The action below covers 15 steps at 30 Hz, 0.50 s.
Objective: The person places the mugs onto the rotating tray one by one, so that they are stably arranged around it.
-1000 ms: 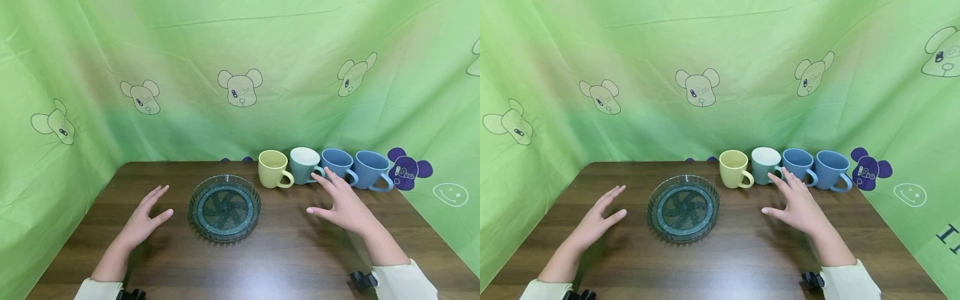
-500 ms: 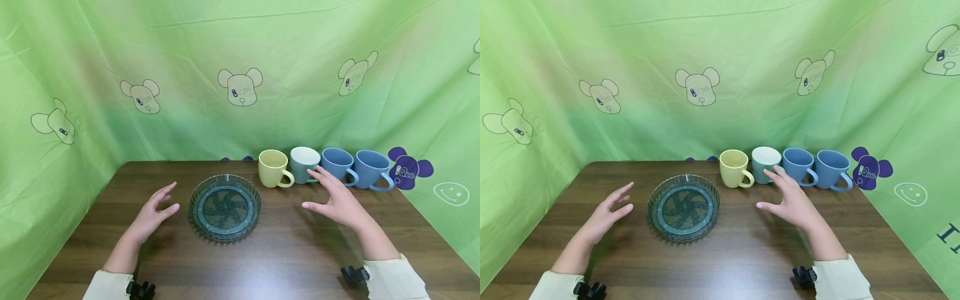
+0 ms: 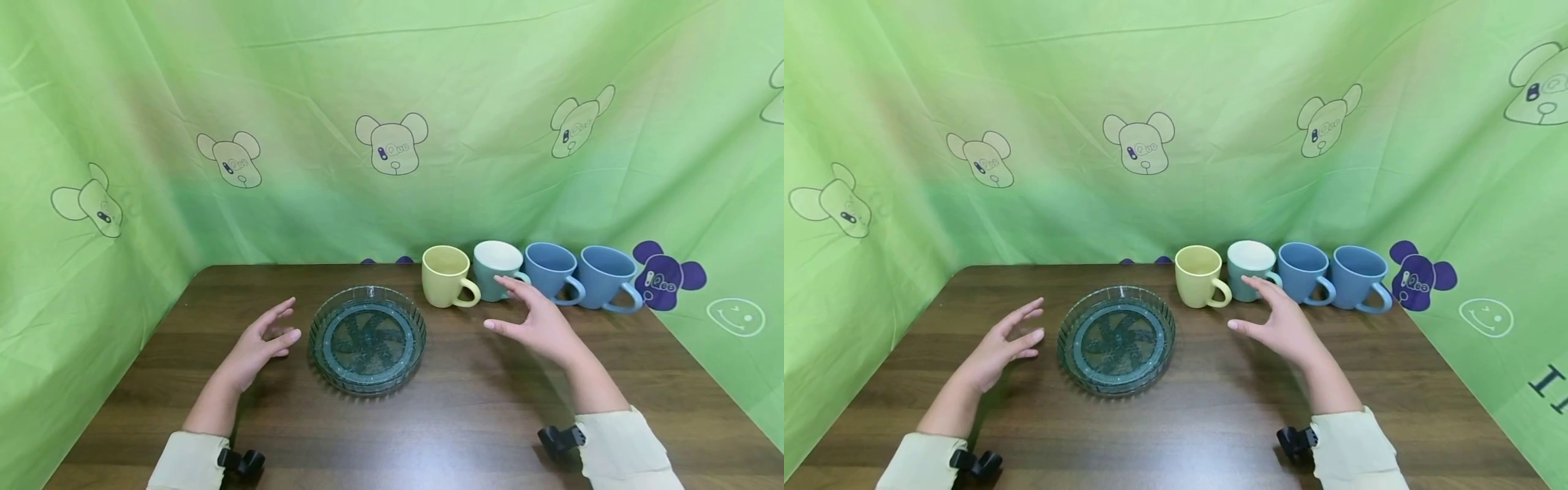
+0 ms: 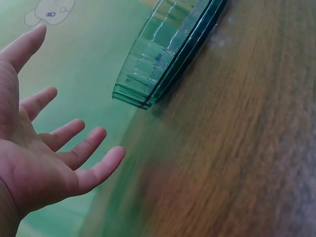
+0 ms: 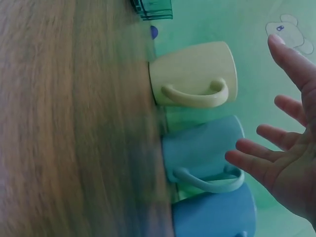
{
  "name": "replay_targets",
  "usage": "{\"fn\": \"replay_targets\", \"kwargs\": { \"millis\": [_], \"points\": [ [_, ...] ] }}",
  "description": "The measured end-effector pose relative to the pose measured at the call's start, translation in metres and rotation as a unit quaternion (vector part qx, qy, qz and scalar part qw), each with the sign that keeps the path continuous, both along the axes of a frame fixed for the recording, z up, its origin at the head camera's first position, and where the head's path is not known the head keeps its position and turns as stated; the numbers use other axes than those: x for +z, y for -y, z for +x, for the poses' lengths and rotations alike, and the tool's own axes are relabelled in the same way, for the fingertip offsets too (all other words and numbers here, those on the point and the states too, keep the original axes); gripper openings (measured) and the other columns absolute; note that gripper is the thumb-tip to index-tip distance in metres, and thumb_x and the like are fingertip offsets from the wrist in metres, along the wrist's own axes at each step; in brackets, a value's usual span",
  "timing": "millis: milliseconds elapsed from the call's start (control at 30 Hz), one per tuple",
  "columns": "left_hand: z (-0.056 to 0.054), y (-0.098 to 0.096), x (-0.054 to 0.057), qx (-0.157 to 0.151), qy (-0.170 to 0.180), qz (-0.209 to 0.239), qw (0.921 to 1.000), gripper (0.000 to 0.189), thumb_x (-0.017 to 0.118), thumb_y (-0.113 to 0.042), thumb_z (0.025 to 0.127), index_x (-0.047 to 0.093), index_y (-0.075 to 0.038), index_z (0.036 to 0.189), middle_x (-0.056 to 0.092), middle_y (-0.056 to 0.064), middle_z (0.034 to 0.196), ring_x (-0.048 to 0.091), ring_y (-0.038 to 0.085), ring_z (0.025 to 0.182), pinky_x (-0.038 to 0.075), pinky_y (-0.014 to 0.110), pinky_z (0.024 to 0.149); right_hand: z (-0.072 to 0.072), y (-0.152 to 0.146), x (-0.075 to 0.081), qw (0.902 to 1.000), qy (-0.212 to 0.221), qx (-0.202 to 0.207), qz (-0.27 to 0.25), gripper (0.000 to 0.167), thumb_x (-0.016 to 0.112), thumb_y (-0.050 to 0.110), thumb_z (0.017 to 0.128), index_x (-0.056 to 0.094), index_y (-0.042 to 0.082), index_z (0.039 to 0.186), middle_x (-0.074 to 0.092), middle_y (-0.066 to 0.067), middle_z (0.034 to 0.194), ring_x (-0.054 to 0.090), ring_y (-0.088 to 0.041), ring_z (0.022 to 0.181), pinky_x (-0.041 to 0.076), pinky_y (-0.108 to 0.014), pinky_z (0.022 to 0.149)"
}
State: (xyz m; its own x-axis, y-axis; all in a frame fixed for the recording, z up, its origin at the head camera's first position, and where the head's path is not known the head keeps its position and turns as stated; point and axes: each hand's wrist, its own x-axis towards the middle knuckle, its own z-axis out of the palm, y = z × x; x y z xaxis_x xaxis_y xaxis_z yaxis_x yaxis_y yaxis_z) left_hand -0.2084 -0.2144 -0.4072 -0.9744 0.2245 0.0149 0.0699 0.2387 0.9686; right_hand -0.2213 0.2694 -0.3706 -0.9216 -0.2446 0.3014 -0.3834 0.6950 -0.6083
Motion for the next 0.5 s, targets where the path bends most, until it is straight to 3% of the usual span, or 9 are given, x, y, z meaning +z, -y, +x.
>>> {"fn": "replay_targets", "kwargs": {
  "millis": [233,500],
  "points": [
    [-0.008,-0.001,-0.006,-0.004,0.030,0.024,0.9993,0.066,0.066,-0.027,0.095,0.034,-0.018,0.152,0.028,0.019,0.153,0.050,0.039,0.123,0.053,0.047,0.092,-0.005,0.003,-0.004,0.9936,0.075,0.007,-0.084,0.082,0.079,0.027,0.084,0.036,0.005,0.149,0.037,-0.027,0.146,0.048,-0.050,0.123,0.047,-0.054,0.097],
    [-0.013,-0.002,-0.010,-0.003,0.054,0.043,0.9976,0.069,0.066,-0.025,0.094,0.031,-0.012,0.153,0.030,0.022,0.151,0.050,0.039,0.122,0.056,0.042,0.087,-0.016,0.010,-0.012,0.9891,0.089,-0.029,-0.113,0.073,0.076,0.027,0.086,0.042,0.005,0.147,0.044,-0.025,0.143,0.052,-0.041,0.122,0.049,-0.049,0.096]
  ]
}}
